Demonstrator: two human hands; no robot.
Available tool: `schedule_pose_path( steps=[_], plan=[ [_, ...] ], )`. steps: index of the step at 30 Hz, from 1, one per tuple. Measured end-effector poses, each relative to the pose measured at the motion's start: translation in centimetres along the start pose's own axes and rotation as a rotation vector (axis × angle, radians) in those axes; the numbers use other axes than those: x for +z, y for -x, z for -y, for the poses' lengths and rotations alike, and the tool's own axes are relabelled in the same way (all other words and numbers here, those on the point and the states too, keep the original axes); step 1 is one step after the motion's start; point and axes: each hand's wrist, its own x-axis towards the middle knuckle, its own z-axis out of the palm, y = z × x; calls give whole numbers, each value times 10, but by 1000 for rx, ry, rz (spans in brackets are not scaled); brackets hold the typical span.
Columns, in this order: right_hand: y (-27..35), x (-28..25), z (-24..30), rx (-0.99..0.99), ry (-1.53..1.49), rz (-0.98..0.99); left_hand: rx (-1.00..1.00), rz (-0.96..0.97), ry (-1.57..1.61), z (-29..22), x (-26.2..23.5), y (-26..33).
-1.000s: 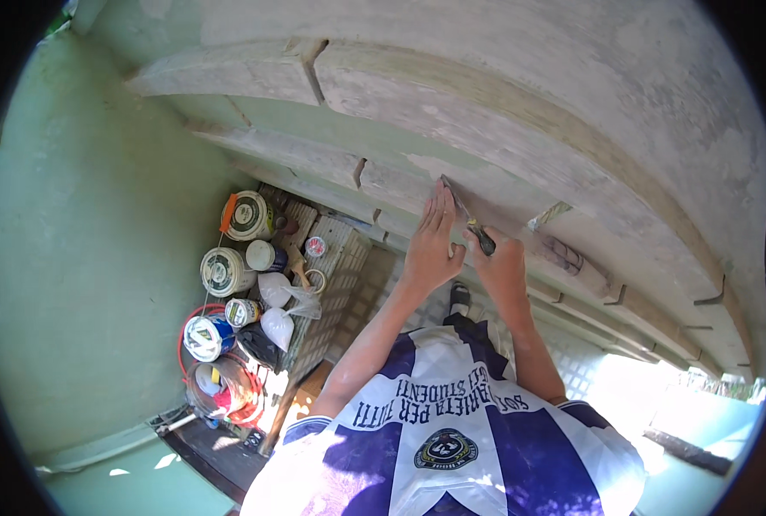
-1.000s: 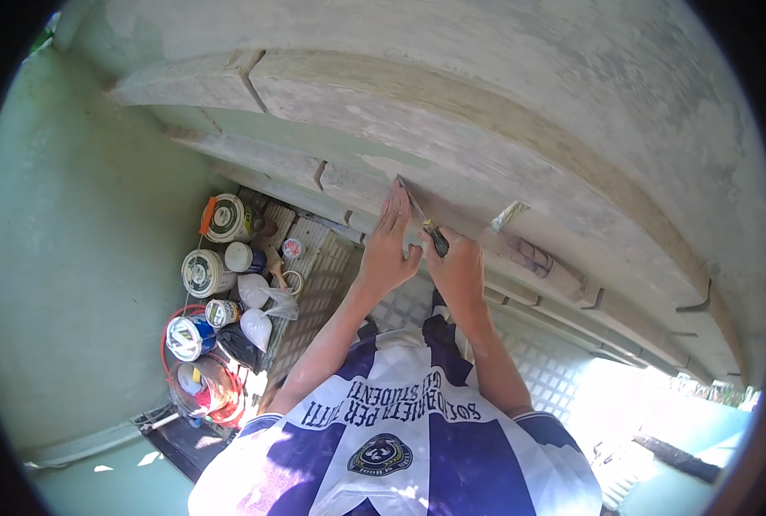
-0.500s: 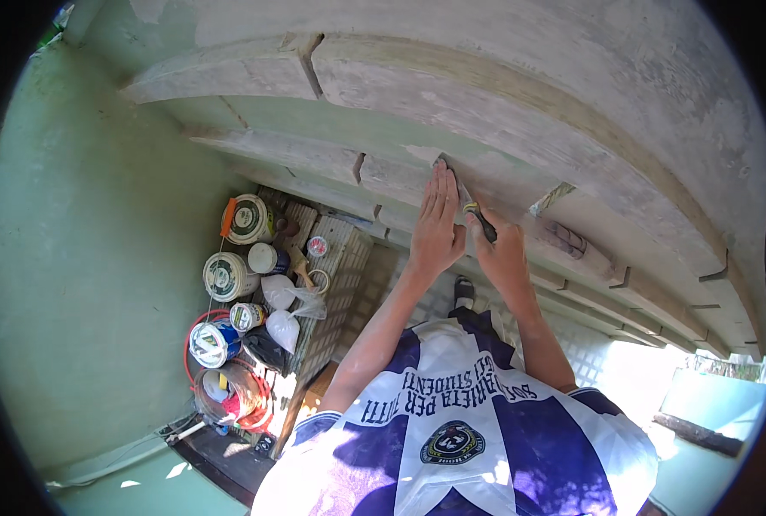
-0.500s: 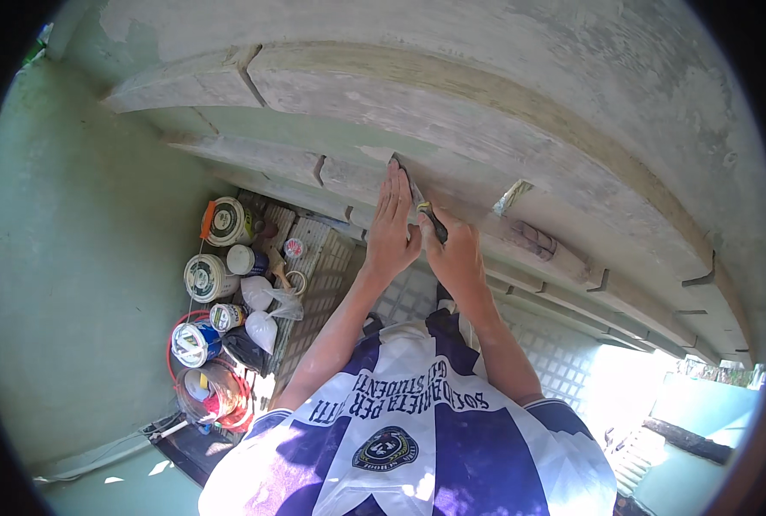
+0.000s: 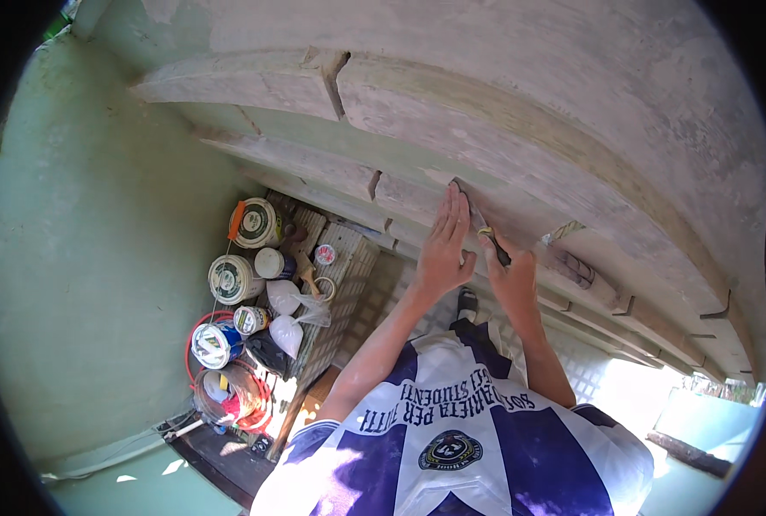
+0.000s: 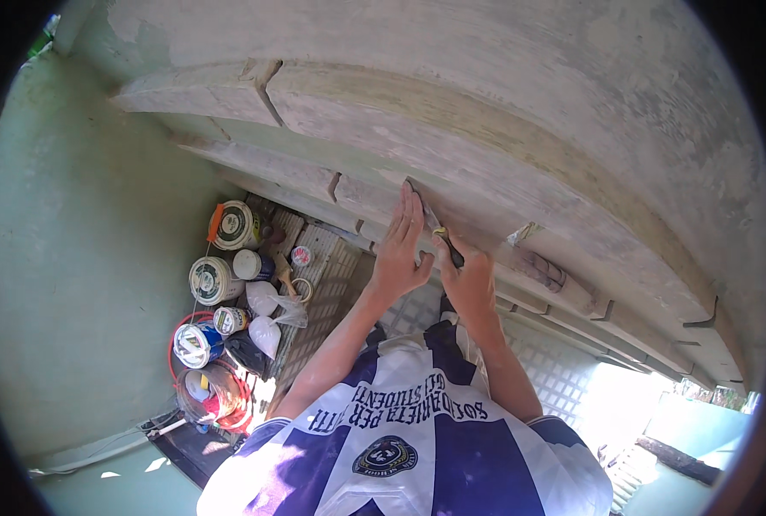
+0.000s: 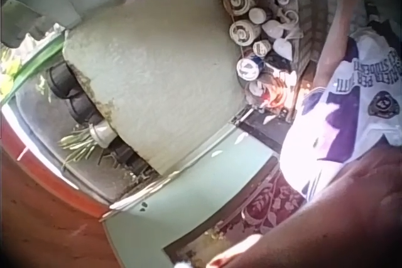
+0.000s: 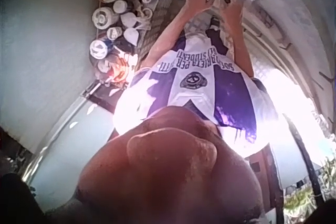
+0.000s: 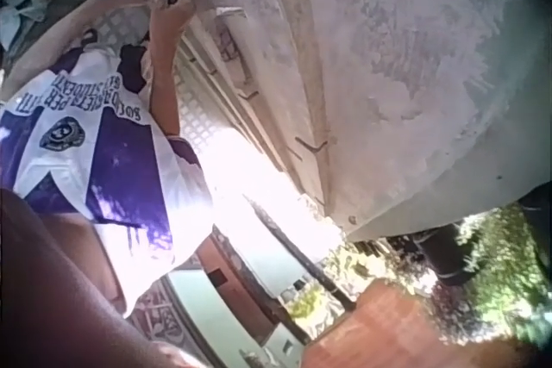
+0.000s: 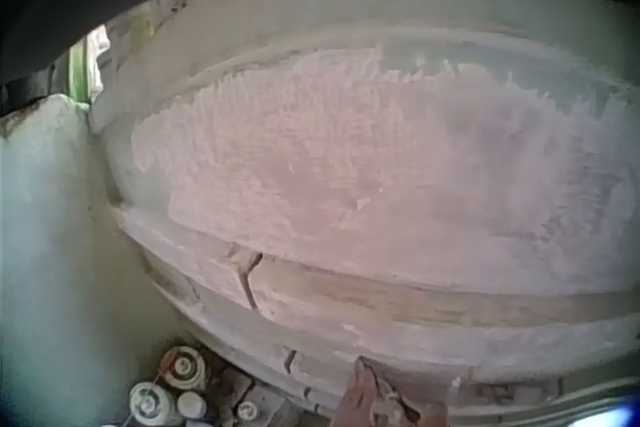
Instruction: The recorder uses a putty knife to scrape old paint and finish off a wooden beam.
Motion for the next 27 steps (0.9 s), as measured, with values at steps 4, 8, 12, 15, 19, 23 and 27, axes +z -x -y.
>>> schedule_pose_path(
  steps=[4,8,12,15,19,23,27],
  plan=[
    [-10,5,8,17,39,-11,-31,-32,-2,4,3,-7],
    [-14,21,10,18,48,-6,-36,-123,6,12,-1,-10],
    [-8,15,0,-39,-36,-30,-20,-89,40,11,1,-7],
    [-9,4,7,44,-2,11,-30,-69,31,6,5,-6],
    [-22,22,17,50,62,33,-68,-203,24,17,6,-10],
    [-24,22,29,-20,41,65,-41,-196,15,27,-8,-8],
    [-9,9,22,13,42,11,-50,-76,43,3,-6,-7]
  ],
)
